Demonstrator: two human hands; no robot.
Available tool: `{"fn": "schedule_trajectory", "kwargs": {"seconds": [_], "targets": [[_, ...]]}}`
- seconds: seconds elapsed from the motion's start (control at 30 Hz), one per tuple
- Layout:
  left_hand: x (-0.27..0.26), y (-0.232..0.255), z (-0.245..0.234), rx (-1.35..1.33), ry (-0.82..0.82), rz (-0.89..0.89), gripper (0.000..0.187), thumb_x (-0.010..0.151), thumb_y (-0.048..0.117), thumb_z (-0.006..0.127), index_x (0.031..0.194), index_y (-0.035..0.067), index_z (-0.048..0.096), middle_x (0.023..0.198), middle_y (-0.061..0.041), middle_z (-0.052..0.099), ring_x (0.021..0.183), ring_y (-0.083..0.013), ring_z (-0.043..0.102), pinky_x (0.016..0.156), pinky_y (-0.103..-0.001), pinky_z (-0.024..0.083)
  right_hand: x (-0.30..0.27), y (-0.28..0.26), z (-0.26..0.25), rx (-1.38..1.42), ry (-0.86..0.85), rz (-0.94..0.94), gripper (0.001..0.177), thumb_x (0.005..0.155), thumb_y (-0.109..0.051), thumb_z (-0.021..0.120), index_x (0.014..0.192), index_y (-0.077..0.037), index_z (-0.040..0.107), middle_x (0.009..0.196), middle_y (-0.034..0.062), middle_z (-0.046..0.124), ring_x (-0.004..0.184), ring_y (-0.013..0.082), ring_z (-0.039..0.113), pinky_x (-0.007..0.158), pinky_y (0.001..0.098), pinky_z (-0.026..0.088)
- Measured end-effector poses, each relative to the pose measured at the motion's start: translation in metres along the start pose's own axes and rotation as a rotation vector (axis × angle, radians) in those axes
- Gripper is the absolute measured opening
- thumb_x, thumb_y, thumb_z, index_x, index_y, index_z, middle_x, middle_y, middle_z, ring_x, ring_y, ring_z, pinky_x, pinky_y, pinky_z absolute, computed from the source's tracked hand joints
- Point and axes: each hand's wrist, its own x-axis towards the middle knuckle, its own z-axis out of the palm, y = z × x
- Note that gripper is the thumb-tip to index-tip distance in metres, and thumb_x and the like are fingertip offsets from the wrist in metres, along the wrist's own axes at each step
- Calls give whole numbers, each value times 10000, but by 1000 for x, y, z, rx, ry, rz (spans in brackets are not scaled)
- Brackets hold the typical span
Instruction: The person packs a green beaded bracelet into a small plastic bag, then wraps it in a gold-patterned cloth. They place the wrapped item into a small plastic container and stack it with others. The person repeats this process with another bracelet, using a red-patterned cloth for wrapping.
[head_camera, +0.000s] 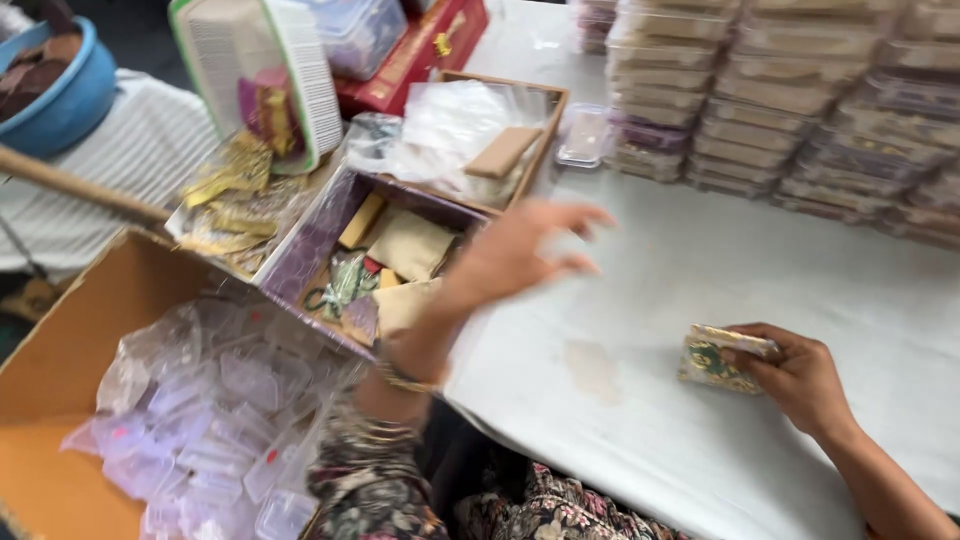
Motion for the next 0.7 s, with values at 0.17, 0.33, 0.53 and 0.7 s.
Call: {"fn": "schedule_trajectory", "kwargs": {"seconds": [0.17,0.33,0.53,0.7], "targets": [[-112,-46,-167,116,512,-376,310,958,114,749,1263,85,700,1043,-30,744,931,-110,707,812,-260,601,9,17,1,152,-5,-30,329,884,-98,757,1204,-24,775,765,107,751,601,108,525,460,314,395],[-348,-205,-197,422,567,-1153,305,1116,175,624,907,-1,759,829,-153,743,717,-171,676,677,-332,546,11,12,2,136,18,54,334,908,-76,742,1229,13,750,846,136,780,672,131,610,524,327,473],[-399,-204,-57,301,-438,-1445,826,885,479,777,1571,311,348,1660,-19,294,1537,-263,273,1269,-415,245,19,27,8,144,18,28,352,923,-70,720,1253,51,716,947,181,793,795,180,700,655,349,595],[-491,-331,48,297,-299,-949,672,908,95,663,1525,194,418,1593,-131,414,1495,-310,342,1246,-430,280,13,29,11,92,91,65,362,924,-103,719,1257,37,723,957,190,783,797,182,707,663,354,618]]}}
